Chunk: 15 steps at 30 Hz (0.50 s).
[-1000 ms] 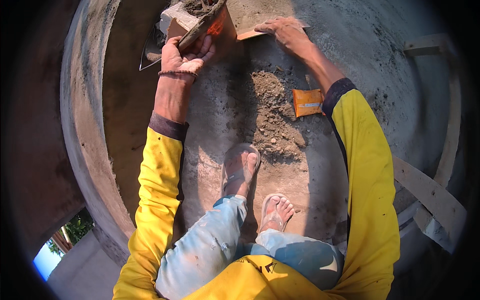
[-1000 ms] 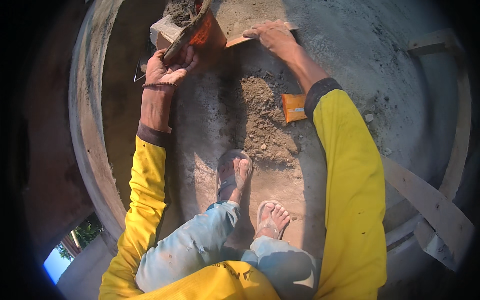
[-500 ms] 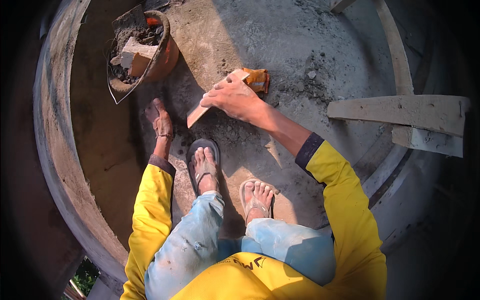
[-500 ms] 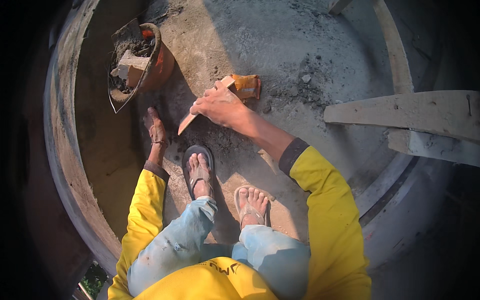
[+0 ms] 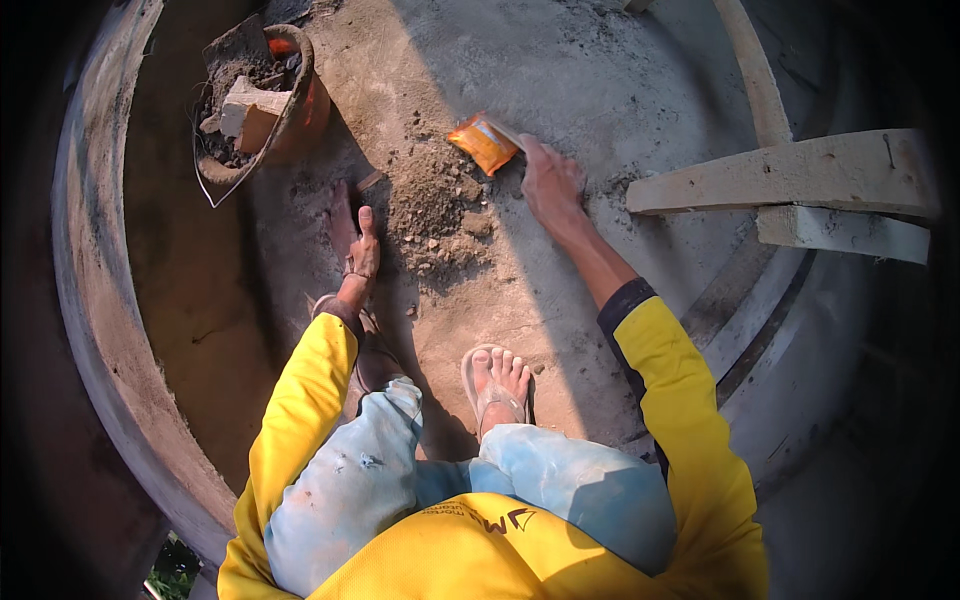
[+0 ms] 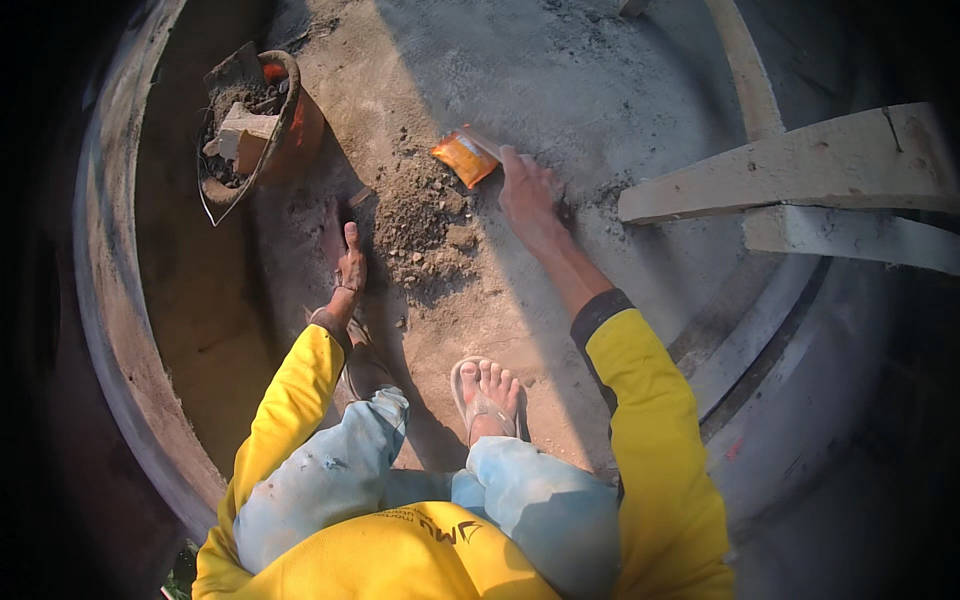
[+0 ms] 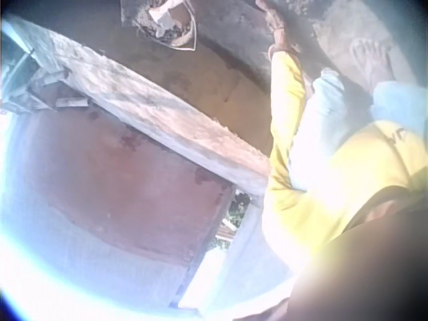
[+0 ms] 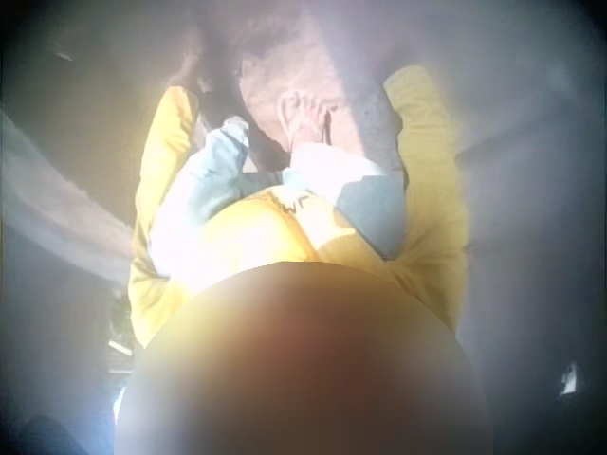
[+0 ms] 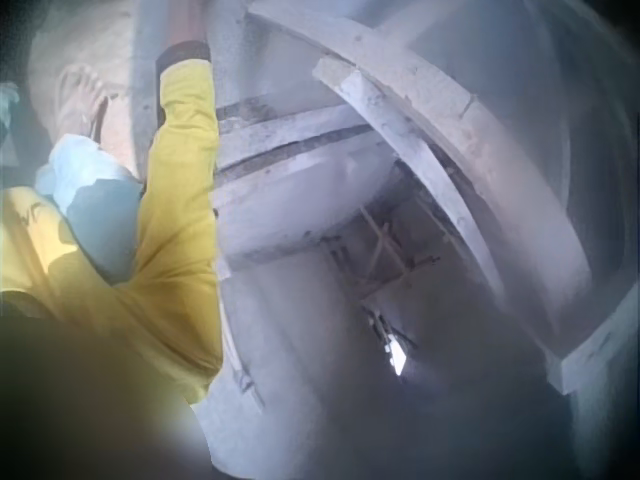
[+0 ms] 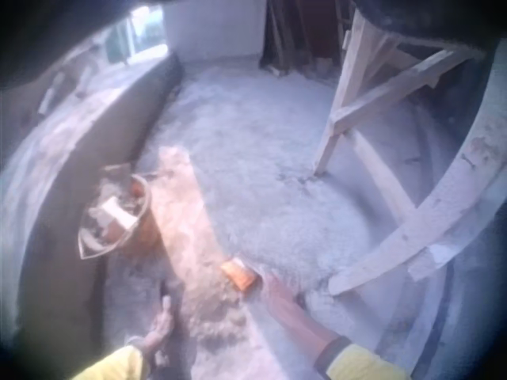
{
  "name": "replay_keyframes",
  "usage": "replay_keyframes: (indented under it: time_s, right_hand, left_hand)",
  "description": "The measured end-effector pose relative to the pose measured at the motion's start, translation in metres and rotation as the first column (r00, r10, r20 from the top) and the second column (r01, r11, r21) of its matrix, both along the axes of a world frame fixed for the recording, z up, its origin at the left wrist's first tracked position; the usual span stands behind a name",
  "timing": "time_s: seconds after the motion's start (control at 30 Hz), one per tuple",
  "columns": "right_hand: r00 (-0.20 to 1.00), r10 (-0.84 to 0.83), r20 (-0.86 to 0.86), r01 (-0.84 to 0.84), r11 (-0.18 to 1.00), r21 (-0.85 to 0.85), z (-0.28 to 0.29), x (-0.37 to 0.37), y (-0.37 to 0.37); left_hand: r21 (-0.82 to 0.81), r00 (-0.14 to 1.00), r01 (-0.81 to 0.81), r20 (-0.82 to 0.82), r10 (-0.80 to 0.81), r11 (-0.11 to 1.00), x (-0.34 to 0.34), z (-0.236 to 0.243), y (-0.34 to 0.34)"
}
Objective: The person scoops cement from a bucket with a trowel and spreads it along a curved concrete edge, smoothing the surface. They repeatedly transfer cement from the bucket to the edge and level it with the trowel.
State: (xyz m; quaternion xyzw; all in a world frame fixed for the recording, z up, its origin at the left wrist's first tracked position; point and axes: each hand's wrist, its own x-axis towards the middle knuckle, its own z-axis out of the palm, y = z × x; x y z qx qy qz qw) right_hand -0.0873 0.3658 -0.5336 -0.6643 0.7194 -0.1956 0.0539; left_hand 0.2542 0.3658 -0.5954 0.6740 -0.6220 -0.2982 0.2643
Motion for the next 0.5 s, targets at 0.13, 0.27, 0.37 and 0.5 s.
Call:
replay_keyframes:
  time_s: [0.13,0.27,0.37,0.5]
  right_hand:
    - [0.946,0.162,0.280,-0.214,0.963,0.167,0.052,0.053,0.021]
    - [0.967,-0.229,-0.108,0.253,0.851,0.461,0.073,-0.023,0.014]
    - [0.879,-0.287,-0.381,0.434,0.812,0.391,0.057,-0.064,0.021]
    - [0.959,-0.153,-0.239,0.248,0.860,0.445,0.034,-0.041,0.043]
  left_hand:
    - [-0.103,0.993,0.084,-0.071,-0.092,0.991,-0.021,0.018,-0.002]
    - [-0.208,0.996,0.019,-0.085,-0.037,0.978,-0.015,0.033,-0.025]
    - [0.024,0.990,0.074,-0.125,-0.071,0.997,-0.022,0.033,-0.047]
    - [0.092,0.989,0.142,-0.059,-0.137,0.986,-0.039,0.036,-0.042]
